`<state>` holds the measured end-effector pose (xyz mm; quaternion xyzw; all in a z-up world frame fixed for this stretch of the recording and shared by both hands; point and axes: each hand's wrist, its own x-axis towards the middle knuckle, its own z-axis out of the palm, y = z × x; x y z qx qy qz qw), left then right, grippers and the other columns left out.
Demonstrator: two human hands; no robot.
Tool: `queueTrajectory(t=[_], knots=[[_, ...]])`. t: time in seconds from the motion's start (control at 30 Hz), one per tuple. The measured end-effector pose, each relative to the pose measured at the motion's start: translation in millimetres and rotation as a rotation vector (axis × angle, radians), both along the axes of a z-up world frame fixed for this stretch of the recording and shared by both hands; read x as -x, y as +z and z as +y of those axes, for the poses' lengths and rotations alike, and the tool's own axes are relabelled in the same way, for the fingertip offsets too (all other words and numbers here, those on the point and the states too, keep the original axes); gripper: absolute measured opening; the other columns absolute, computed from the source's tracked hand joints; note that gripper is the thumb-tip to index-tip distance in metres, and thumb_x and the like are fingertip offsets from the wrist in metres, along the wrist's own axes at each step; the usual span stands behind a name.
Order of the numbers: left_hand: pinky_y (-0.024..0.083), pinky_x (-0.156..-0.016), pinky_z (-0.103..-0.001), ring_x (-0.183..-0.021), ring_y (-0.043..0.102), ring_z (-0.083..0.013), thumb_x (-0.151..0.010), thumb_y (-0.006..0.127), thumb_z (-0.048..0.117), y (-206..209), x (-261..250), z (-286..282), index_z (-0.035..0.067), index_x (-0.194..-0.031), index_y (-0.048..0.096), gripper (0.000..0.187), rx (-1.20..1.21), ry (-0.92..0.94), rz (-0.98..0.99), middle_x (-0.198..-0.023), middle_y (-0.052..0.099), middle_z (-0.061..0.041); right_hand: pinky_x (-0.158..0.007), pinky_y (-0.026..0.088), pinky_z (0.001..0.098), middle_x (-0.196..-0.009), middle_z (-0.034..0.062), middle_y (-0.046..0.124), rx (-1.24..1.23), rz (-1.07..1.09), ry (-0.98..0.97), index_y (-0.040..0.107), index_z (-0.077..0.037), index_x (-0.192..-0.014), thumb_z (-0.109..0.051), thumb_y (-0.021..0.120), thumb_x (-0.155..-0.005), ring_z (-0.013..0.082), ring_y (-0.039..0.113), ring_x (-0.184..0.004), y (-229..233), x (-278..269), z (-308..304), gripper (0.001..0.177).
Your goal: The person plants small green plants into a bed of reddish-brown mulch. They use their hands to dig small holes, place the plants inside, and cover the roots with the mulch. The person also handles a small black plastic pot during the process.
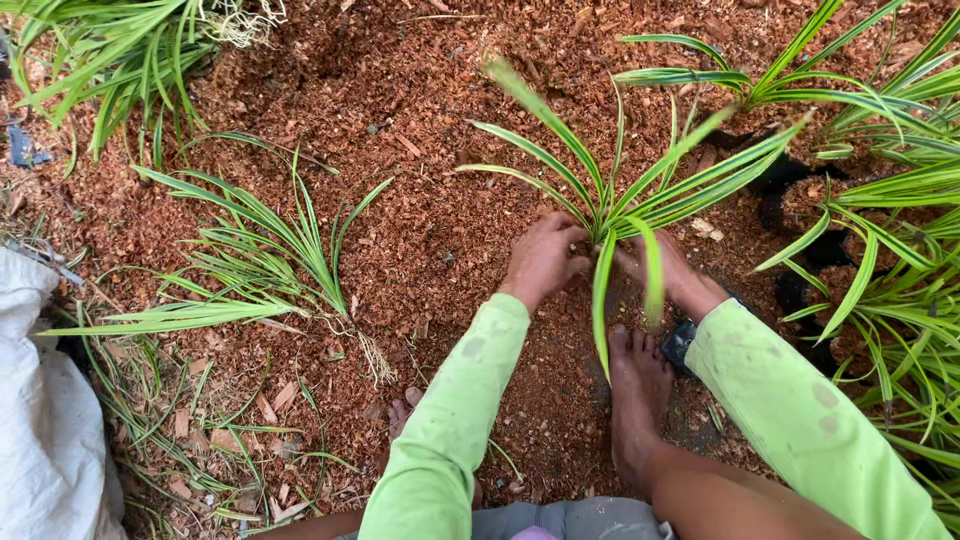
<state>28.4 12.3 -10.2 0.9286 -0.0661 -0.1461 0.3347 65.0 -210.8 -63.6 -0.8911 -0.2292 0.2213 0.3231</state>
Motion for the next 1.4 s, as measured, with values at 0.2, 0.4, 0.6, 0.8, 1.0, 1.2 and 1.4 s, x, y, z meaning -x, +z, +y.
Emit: queueTrajectory(t=[0.2,0.4,0.6,0.8,1.0,1.2,1.4], knots=[[0.056,-0.087,-0.05,-0.11,0.061,-0.0334,-0.08,0.075,0.022,-19.2,-12.0,-2.9,0.021,-0.112,0.064,0.034,-0.053,-0.028,0.074,-0.12,0.057,-0.005,-0.086,0.046,0.0622,-0.104,0.0199,0.069,-0.07,-0.016,-0.095,0.068,-0.009,-0.112,-0.032,0.057,-0.092,0.0455,0.062,-0.102,41.3,-1.0,21.8,0.032],[0.044,-0.102,-0.044,-0.126,0.047,-0.0329,-0.087,0.06,0.051,41.7,53.8,24.3,0.02,-0.147,0.032,0.072,-0.473,-0.163,-0.031,-0.143,0.043,-0.016,-0.085,0.049,0.0587,-0.101,0.0227,0.068,-0.104,-0.076,-0.076,0.067,-0.004,-0.105,-0.027,0.065,-0.089,0.0462,0.062,-0.101,49.7,-3.5,25.0,0.028],[0.054,-0.086,-0.037,-0.095,0.064,-0.0254,-0.084,0.073,0.015,15.4,48.4,3.1,0.001,-0.115,0.058,0.037,0.646,0.481,0.211,-0.099,0.068,-0.015,-0.089,0.048,0.0586,-0.106,0.0246,0.066,-0.065,-0.101,-0.06,0.066,-0.001,-0.109,-0.035,0.063,-0.089,0.0456,0.061,-0.103,-45.2,0.2,-5.2,0.038],[0.045,-0.098,-0.053,-0.121,0.05,-0.0457,-0.089,0.065,0.015,43.3,36.7,-11.5,0.007,-0.13,0.055,0.043,0.445,0.486,0.036,-0.12,0.058,-0.025,-0.086,0.05,0.0595,-0.107,0.0215,0.065,-0.046,-0.109,-0.055,0.063,-0.007,-0.114,-0.034,0.063,-0.089,0.0454,0.061,-0.102,-60.2,-21.4,17.6,0.037],[0.051,-0.092,-0.047,-0.113,0.056,-0.0371,-0.079,0.077,0.033,-73.0,4.9,-19.3,0.014,-0.119,0.055,0.05,-0.114,0.266,-0.013,-0.114,0.051,-0.013,-0.081,0.051,0.0589,-0.108,0.02,0.065,-0.035,-0.127,-0.075,0.063,-0.011,-0.117,-0.032,0.063,-0.088,0.0458,0.061,-0.101,-31.9,-15.0,17.9,0.036],[0.049,-0.091,-0.055,-0.109,0.059,-0.0408,-0.081,0.068,0.016,47.0,12.1,-12.9,0.007,-0.125,0.056,0.047,0.224,0.237,0.236,-0.119,0.055,-0.019,-0.082,0.052,0.0567,-0.105,0.0189,0.065,-0.02,-0.078,-0.085,0.064,-0.01,-0.117,-0.036,0.059,-0.091,0.0444,0.062,-0.101,-86.2,-16.0,5.8,0.036],[0.046,-0.095,-0.059,-0.121,0.049,-0.0463,-0.076,0.072,0.005,10.3,4.3,-31.8,0.004,-0.121,0.051,0.049,0.05,0.336,0.153,-0.129,0.048,-0.021,-0.081,0.05,0.0597,-0.096,0.0236,0.067,-0.061,-0.005,-0.141,0.068,-0.005,-0.105,-0.038,0.068,-0.085,0.048,0.061,-0.097,21.6,-6.7,29.2,0.039]])
